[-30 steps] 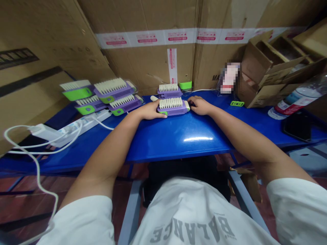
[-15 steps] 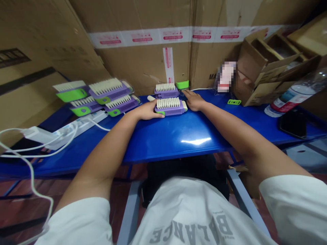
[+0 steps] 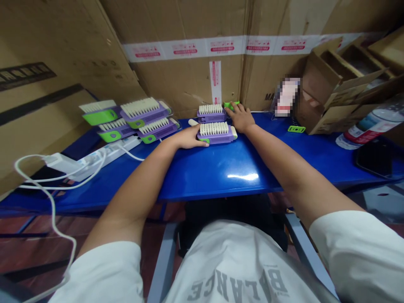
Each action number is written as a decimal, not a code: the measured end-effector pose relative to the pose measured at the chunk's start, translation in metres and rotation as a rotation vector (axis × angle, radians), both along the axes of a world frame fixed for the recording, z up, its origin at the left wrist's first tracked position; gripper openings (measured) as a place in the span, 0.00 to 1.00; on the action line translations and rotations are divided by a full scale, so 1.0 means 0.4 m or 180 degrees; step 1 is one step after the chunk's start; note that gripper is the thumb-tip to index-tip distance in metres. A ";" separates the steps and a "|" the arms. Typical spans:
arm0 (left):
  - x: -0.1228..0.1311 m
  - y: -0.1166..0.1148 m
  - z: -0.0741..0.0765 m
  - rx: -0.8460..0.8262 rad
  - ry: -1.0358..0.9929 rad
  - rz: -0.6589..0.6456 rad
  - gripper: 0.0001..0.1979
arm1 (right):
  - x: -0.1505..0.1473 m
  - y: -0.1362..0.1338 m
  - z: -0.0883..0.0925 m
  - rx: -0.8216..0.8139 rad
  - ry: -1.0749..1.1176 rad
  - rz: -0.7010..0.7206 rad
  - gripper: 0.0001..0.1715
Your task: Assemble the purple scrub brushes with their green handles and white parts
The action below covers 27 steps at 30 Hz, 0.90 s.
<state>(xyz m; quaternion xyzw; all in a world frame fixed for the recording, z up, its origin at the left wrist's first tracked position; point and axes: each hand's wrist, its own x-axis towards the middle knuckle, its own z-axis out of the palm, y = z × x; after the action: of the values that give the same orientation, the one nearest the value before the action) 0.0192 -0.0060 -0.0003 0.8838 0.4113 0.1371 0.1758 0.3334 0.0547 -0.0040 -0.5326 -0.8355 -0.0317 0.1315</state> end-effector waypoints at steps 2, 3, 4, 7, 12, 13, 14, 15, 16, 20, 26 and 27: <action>0.000 0.002 -0.002 0.0002 -0.0030 -0.0017 0.51 | -0.008 -0.002 0.001 0.0114 0.0004 0.0000 0.43; 0.000 0.002 -0.002 0.0000 -0.0046 -0.0022 0.51 | -0.012 -0.002 0.001 0.0159 0.0004 -0.0008 0.43; 0.000 0.002 -0.002 -0.0007 -0.0057 -0.0024 0.51 | -0.015 -0.003 0.001 0.0195 0.0005 -0.0021 0.42; 0.002 -0.001 0.000 -0.0043 -0.0074 0.0006 0.51 | -0.018 -0.004 -0.003 0.0300 0.0045 -0.0067 0.41; 0.002 -0.002 0.002 -0.0042 -0.0057 0.0018 0.52 | -0.013 -0.010 -0.011 0.0456 0.0222 -0.0186 0.42; 0.001 -0.002 0.001 -0.0038 -0.0053 0.0020 0.52 | -0.012 -0.012 -0.012 0.0468 0.0247 -0.0237 0.42; 0.000 -0.001 0.001 -0.0039 -0.0050 0.0025 0.52 | -0.012 -0.013 -0.013 0.0467 0.0261 -0.0295 0.41; 0.000 -0.001 0.000 -0.0045 -0.0048 0.0032 0.53 | -0.012 -0.014 -0.015 0.0461 0.0271 -0.0356 0.39; -0.001 0.000 -0.001 -0.0053 -0.0046 0.0039 0.53 | -0.012 -0.013 -0.016 0.0460 0.0286 -0.0408 0.36; -0.002 0.000 -0.003 -0.0057 -0.0046 0.0044 0.53 | -0.010 -0.007 -0.021 0.0557 0.0419 -0.0445 0.30; -0.001 0.000 -0.002 -0.0017 -0.0022 0.0032 0.51 | -0.009 -0.016 -0.006 0.0346 0.0336 -0.0667 0.34; -0.001 0.000 -0.002 -0.0029 -0.0021 0.0034 0.51 | -0.008 -0.018 -0.003 0.0293 0.0330 -0.0694 0.33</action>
<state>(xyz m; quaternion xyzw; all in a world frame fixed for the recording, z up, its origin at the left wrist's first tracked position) 0.0186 -0.0061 -0.0013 0.8803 0.4161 0.1390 0.1804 0.3300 0.0474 -0.0051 -0.6146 -0.7624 -0.0567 0.1945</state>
